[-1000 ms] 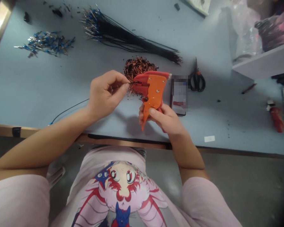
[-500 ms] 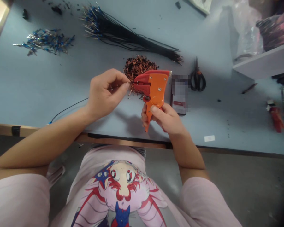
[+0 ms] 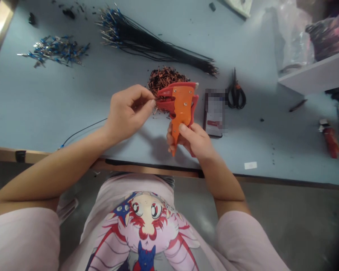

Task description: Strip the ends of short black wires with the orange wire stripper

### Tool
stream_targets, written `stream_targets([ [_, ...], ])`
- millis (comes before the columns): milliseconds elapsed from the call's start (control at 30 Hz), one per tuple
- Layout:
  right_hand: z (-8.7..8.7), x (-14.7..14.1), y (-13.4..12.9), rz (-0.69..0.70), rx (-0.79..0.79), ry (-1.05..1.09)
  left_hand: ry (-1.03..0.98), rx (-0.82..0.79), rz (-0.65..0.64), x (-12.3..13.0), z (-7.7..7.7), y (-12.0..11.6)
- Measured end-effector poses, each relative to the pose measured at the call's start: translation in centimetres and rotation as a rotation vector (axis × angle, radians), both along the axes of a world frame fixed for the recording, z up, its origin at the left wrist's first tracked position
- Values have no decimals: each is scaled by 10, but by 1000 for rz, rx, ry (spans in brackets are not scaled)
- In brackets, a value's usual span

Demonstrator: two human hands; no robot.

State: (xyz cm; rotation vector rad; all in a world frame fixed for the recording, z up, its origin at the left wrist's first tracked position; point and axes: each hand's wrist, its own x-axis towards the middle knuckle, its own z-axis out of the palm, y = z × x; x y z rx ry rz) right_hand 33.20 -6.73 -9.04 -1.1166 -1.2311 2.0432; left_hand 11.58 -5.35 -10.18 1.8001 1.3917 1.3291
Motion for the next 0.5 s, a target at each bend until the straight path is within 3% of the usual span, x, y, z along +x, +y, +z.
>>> stream_targets([
  [200, 4, 3, 0, 24, -49, 86, 6, 53, 72, 0, 1, 0],
  [500, 6, 4, -4, 50, -30, 76, 74, 76, 72, -1, 1, -3],
])
